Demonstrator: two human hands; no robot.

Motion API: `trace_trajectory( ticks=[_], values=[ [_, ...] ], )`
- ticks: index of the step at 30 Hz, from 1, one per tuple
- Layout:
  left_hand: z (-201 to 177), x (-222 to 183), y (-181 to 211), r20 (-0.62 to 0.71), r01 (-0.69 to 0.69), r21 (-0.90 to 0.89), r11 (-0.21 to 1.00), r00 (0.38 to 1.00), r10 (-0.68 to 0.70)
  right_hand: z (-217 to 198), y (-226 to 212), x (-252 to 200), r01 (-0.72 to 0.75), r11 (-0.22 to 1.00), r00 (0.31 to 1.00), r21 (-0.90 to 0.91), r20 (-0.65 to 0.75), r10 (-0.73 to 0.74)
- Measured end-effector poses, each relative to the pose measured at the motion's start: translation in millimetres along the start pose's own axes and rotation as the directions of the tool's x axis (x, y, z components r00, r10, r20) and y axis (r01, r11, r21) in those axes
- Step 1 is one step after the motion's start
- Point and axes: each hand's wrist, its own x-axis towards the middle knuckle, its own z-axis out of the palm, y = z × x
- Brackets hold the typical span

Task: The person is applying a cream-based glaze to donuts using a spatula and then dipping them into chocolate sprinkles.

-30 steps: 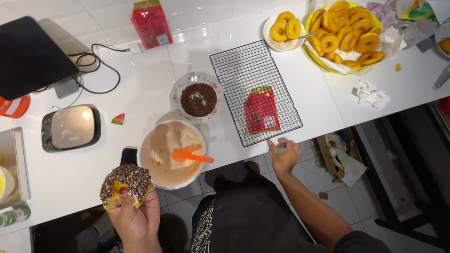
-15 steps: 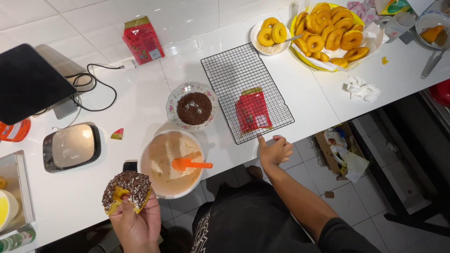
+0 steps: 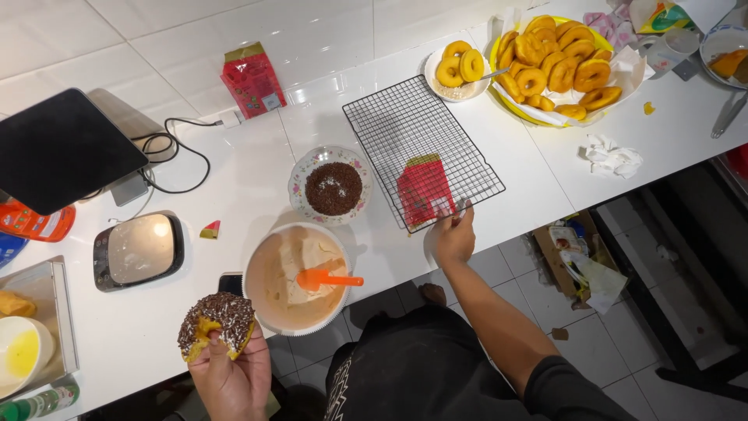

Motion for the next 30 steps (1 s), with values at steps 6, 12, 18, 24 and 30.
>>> trace_trajectory(
  ticks=[6,12,18,24,30],
  values=[
    [-7,4,-4,0.041,-0.019,-0.006,1.0,0.999,0.02,-14,-30,3,-0.248,0.796,0.968,0.552,0.113,0.223],
    [-14,5,-6,0.077,-0.012,-0.03,0.999,0.997,0.015,-35,-39,-13,-0.328,0.858,0.927,0.394,-0.039,0.372],
    [-16,6,-10,0.108,-0.017,-0.019,1.0,0.994,0.019,-27,-11,-8,-0.285,0.89,0.913,0.357,-0.181,0.365],
    [-17,8,-15,0.119,-0.004,-0.011,1.0,0.993,0.005,-16,8,12,-0.046,0.911,0.898,0.41,-0.382,0.217],
    [-2,7,-19,0.142,0.0,-0.045,0.999,0.99,0.006,-65,-12,4,0.163,0.915,0.946,0.369,-0.322,-0.039]
  ],
)
